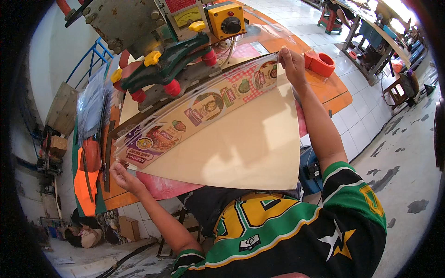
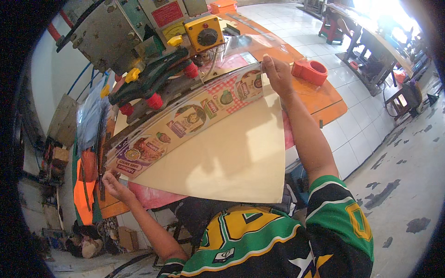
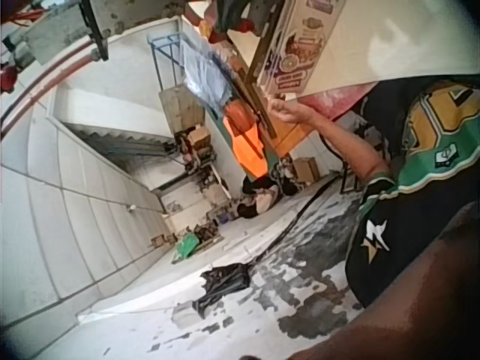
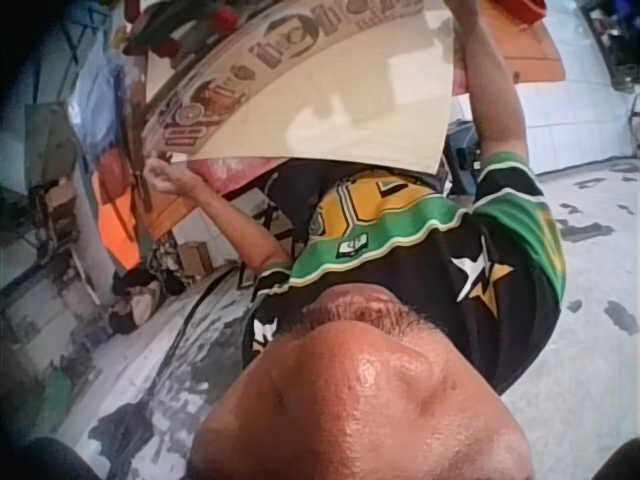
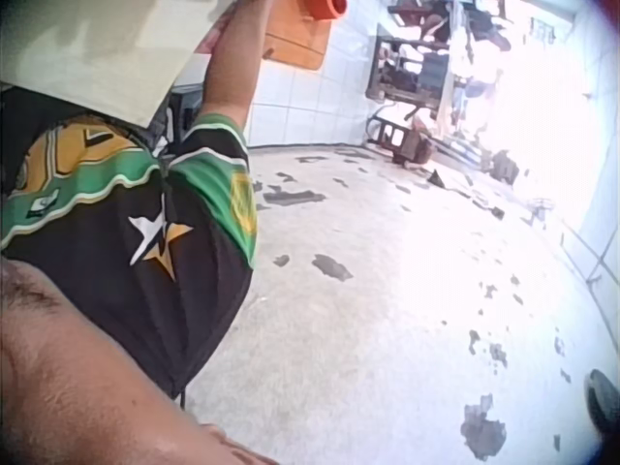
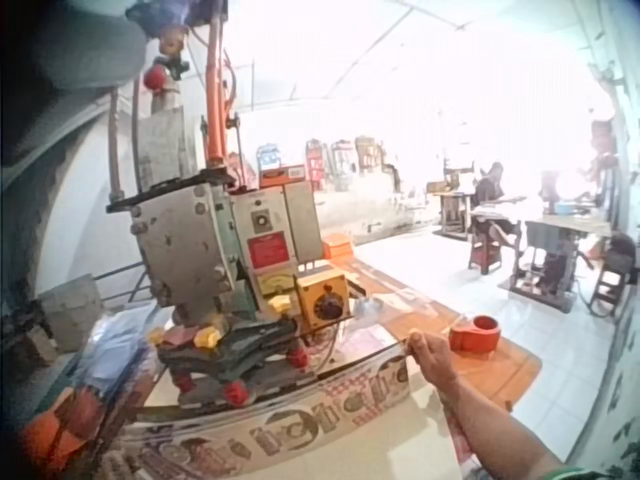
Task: The person aligns and folds printed packaging sheets along a guide on a work table by hand.
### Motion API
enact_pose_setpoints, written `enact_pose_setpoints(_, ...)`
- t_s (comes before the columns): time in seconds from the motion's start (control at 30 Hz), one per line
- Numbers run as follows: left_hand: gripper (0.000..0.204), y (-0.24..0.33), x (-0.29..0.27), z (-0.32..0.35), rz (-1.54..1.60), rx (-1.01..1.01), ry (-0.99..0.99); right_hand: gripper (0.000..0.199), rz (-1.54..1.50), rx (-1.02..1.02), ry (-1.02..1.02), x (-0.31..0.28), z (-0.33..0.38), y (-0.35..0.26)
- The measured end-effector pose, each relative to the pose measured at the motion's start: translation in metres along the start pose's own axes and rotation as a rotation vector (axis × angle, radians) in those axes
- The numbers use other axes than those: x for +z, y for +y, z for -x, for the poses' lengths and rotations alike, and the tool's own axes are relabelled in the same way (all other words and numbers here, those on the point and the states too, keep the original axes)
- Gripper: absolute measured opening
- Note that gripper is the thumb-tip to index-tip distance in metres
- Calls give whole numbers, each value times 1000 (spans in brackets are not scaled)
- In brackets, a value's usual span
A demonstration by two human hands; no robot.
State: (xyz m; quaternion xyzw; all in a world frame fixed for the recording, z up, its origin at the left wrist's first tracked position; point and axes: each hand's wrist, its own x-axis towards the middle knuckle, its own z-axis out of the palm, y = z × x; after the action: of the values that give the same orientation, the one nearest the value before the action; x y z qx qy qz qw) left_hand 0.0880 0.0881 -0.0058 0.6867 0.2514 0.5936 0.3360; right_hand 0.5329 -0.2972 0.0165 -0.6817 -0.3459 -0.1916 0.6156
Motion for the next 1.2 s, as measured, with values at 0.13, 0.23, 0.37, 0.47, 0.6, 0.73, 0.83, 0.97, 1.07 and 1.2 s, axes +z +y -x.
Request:
enact_pose_setpoints(0.13, 34, 9, 5, 2, 33, -17, -10, 52, 23, -5, -1, -2, 1, 3)
enact_pose_setpoints(0.23, 33, 6, 3, 2, 48, -28, -8, 52, 24, -16, -3, -2, 0, 3)
enact_pose_setpoints(0.37, 34, 10, 5, 2, 36, -27, 9, 53, 48, -7, 17, -1, -1, 6)
enact_pose_setpoints(0.47, 35, 13, 6, 2, 41, -33, -14, 53, 57, -13, 36, 1, -2, 8)
enact_pose_setpoints(0.6, 35, 19, 6, 4, 55, -40, -67, 54, 57, -16, 42, 0, -2, 9)
enact_pose_setpoints(0.73, 34, 23, 9, 7, 22, -60, -36, 55, 67, 32, 38, -1, -1, 7)
enact_pose_setpoints(0.83, 34, 21, 7, 7, -4, -63, -3, 55, 60, -11, 28, -1, -2, 11)
enact_pose_setpoints(0.97, 35, 5, -4, 4, 16, -23, -38, 56, 56, -8, 24, 1, -3, 12)
enact_pose_setpoints(1.07, 35, 9, -2, 5, 35, -1, -42, 51, 0, 9, 4, 3, -3, 10)
enact_pose_setpoints(1.2, 34, 16, 4, 7, 30, 29, -60, 42, -55, 56, 26, 4, -4, 6)
